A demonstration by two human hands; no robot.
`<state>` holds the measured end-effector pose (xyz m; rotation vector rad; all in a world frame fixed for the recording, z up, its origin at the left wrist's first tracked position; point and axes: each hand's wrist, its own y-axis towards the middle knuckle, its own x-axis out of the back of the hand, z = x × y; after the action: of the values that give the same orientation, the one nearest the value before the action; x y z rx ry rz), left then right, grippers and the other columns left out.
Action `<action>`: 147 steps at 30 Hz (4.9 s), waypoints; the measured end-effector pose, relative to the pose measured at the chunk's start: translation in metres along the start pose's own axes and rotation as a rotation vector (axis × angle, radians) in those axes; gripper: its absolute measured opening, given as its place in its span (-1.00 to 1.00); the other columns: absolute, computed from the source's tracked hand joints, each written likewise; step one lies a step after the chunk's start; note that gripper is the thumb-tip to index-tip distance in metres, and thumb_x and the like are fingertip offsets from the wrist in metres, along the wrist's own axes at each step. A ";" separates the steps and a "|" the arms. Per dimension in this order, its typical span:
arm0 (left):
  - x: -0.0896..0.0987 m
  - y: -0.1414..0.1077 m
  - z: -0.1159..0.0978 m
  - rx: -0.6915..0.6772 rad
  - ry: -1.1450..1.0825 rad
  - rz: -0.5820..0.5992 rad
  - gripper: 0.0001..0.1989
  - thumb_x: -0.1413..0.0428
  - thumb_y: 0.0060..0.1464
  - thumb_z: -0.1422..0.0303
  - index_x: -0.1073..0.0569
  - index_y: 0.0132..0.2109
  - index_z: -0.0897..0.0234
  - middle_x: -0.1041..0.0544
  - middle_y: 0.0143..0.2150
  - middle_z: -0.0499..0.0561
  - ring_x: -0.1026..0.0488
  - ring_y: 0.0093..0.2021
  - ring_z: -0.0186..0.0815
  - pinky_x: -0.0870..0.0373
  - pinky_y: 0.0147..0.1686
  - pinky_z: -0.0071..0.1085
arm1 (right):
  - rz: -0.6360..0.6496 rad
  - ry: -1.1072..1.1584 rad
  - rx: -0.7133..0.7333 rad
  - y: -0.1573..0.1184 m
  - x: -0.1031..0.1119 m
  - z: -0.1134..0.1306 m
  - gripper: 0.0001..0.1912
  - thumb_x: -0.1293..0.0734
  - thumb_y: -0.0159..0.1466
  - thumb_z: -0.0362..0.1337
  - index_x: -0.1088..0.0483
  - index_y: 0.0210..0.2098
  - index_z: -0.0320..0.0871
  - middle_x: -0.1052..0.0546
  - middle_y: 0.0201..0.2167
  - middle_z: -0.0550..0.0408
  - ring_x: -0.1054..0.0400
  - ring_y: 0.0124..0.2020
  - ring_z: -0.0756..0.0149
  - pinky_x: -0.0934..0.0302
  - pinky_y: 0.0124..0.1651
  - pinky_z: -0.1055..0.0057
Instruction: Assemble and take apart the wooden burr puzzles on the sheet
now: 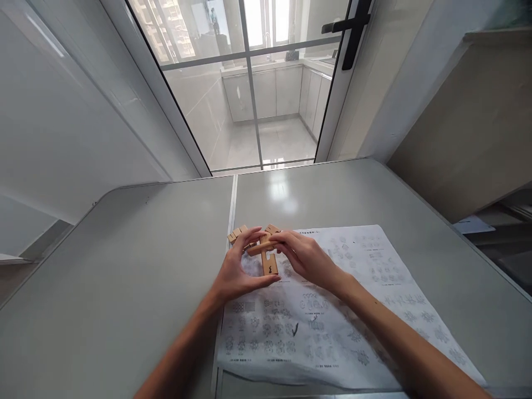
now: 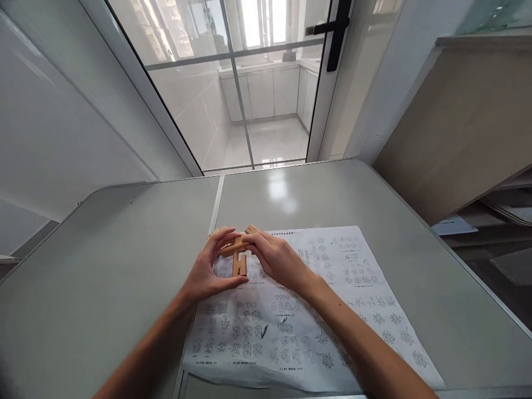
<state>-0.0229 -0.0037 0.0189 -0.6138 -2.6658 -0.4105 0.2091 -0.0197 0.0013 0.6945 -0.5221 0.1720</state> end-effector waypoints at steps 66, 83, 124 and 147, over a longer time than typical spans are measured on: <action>-0.016 0.012 -0.006 -0.295 0.615 -0.120 -0.71 0.01 0.51 0.30 -0.54 -0.18 0.24 -0.58 0.14 0.19 -0.39 0.33 -0.02 -0.47 0.25 0.00 | 0.058 0.035 -0.592 0.027 0.068 -0.055 -0.72 -0.20 0.54 -0.07 -0.42 -0.17 -0.08 -0.50 -0.50 0.14 -0.37 -0.48 0.26 -0.26 -0.36 0.34; -0.039 -0.024 -0.012 -0.189 0.798 -0.208 -0.55 -0.25 0.34 0.26 -0.45 -0.55 0.24 -0.59 0.24 0.15 -0.40 0.33 0.10 -0.43 0.21 0.14 | 0.743 -0.524 -0.316 0.091 0.056 -0.082 -0.66 -0.17 0.58 -0.04 -0.49 -0.11 -0.06 -0.54 -0.45 0.04 -0.35 -0.43 0.18 -0.02 -0.32 0.32; -0.053 -0.034 0.009 -0.154 0.873 -0.323 -0.83 -0.15 0.30 0.42 -0.35 -0.01 0.24 -0.40 0.30 0.36 -0.34 0.34 0.17 -0.39 0.20 0.09 | 0.690 -0.604 -0.239 0.027 0.006 -0.032 -0.64 -0.05 0.60 -0.22 -0.33 0.22 -0.19 -0.64 -0.41 -0.04 -0.46 -0.42 0.15 0.07 -0.39 0.34; 0.056 0.057 0.087 0.326 0.824 -0.463 -0.30 0.10 0.44 0.27 0.06 0.60 0.31 0.29 0.71 0.22 0.47 0.69 0.07 0.27 0.60 0.25 | 0.689 -0.756 0.087 0.030 0.060 -0.093 -0.56 0.00 0.59 -0.17 -0.41 -0.23 -0.15 -0.61 -0.42 -0.01 -0.27 -0.57 0.33 0.13 -0.38 0.34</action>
<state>-0.0680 0.0963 -0.0239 0.2512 -1.9699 -0.2556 0.2886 0.0628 -0.0108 0.6282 -1.4829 0.5875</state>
